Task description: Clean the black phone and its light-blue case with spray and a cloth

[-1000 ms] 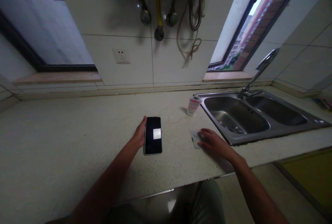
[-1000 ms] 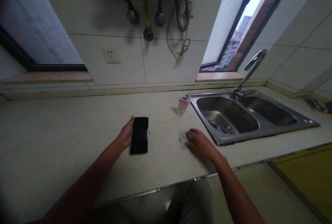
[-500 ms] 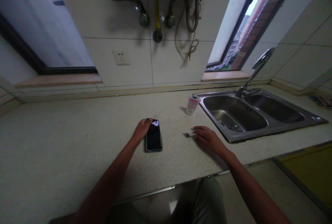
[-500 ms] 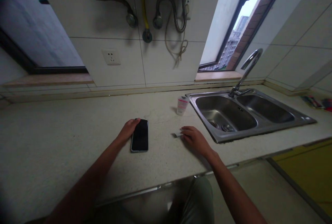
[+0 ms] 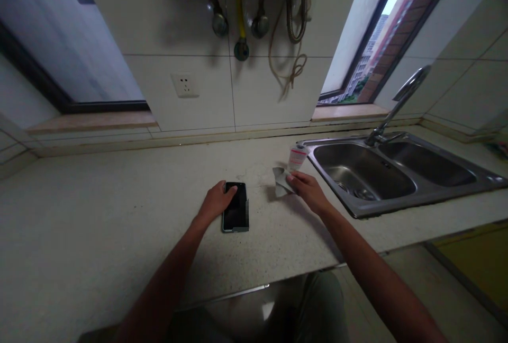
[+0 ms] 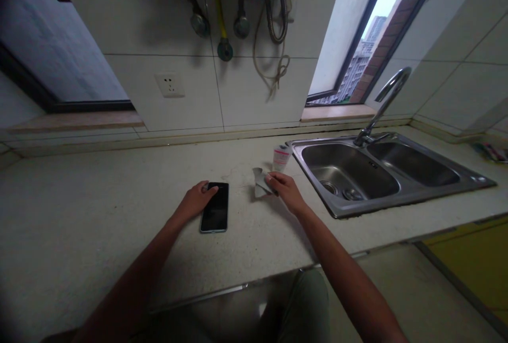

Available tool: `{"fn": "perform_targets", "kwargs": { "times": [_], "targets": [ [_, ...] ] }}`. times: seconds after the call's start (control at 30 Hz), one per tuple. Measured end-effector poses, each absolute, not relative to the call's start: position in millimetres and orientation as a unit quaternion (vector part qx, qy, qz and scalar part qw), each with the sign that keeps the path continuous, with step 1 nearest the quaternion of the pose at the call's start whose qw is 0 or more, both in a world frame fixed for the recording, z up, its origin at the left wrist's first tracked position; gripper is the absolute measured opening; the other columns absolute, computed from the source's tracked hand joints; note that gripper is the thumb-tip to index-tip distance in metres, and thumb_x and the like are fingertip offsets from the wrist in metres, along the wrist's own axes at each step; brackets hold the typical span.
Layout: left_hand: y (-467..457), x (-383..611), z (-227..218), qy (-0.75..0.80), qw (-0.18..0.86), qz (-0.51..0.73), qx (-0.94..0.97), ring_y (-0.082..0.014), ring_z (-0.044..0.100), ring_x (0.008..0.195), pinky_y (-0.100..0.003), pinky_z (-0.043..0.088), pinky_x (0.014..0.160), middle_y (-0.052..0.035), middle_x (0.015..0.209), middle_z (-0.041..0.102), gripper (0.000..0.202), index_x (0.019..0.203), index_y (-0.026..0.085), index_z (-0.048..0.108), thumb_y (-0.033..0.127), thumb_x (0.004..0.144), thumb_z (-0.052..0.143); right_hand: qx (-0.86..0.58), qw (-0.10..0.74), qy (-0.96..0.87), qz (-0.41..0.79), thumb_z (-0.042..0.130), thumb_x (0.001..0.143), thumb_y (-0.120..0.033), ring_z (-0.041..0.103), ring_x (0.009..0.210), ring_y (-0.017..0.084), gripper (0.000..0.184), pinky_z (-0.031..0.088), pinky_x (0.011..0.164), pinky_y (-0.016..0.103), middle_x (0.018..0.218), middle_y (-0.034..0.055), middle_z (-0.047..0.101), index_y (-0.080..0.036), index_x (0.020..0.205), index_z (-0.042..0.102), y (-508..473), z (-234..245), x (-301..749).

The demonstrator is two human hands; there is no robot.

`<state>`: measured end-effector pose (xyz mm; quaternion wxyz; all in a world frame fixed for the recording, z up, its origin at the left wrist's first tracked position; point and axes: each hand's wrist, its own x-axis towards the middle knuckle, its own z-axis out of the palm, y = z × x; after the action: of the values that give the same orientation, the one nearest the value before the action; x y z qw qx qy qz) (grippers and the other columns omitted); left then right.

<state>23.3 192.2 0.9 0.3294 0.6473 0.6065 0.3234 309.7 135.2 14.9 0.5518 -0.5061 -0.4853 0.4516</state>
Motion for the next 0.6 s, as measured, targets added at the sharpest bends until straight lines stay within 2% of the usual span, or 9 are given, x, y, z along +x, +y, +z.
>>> {"fn": "perform_targets", "kwargs": {
  "times": [0.1, 0.17, 0.3, 0.47, 0.6],
  "targets": [
    [186, 25, 2, 0.606, 0.295, 0.263, 0.690, -0.0309, 0.063, 0.090, -0.038, 0.042, 0.081, -0.0136, 0.091, 0.067, 0.030, 0.092, 0.019, 0.064, 0.047, 0.084, 0.064, -0.469, 0.564, -0.412, 0.541, 0.082, 0.064, -0.057, 0.055, 0.059, 0.013, 0.042, 0.053, 0.056, 0.028, 0.066, -0.0027, 0.059, -0.020, 0.081, 0.069, 153, 11, 297],
    [184, 26, 3, 0.616, 0.255, 0.206, 0.716, -0.0310, 0.063, 0.100, -0.038, 0.043, 0.087, -0.0171, 0.105, 0.067, 0.038, 0.109, 0.015, 0.062, 0.047, 0.089, 0.057, -0.446, 0.552, -0.407, 0.576, 0.084, 0.063, -0.057, 0.054, 0.057, 0.012, 0.044, 0.052, 0.053, 0.027, 0.064, -0.0030, 0.058, -0.019, 0.079, 0.068, 163, 6, 289],
    [183, 26, 5, 0.644, 0.208, 0.153, 0.720, -0.0304, 0.058, 0.117, -0.037, 0.042, 0.097, -0.0211, 0.128, 0.061, 0.057, 0.136, 0.010, 0.049, 0.047, 0.093, 0.051, -0.407, 0.539, -0.406, 0.615, 0.086, 0.063, -0.053, 0.053, 0.057, 0.010, 0.043, 0.052, 0.052, 0.024, 0.065, -0.0033, 0.057, -0.018, 0.079, 0.067, 172, -5, 276],
    [187, 27, 7, 0.657, 0.255, 0.169, 0.689, -0.0293, 0.060, 0.115, -0.035, 0.045, 0.094, -0.0197, 0.125, 0.062, 0.070, 0.145, 0.007, 0.041, 0.050, 0.092, 0.051, -0.396, 0.540, -0.375, 0.641, 0.086, 0.067, -0.047, 0.057, 0.063, 0.012, 0.036, 0.056, 0.054, 0.025, 0.071, -0.0017, 0.062, -0.019, 0.083, 0.069, 168, -7, 270],
    [188, 27, 3, 0.659, 0.252, 0.189, 0.683, -0.0300, 0.061, 0.114, -0.036, 0.045, 0.094, -0.0196, 0.121, 0.064, 0.071, 0.145, 0.005, 0.042, 0.050, 0.091, 0.052, -0.392, 0.536, -0.376, 0.646, 0.084, 0.069, -0.044, 0.060, 0.067, 0.014, 0.035, 0.058, 0.056, 0.027, 0.077, -0.0002, 0.066, -0.020, 0.090, 0.070, 165, -2, 274]
  ]
}}
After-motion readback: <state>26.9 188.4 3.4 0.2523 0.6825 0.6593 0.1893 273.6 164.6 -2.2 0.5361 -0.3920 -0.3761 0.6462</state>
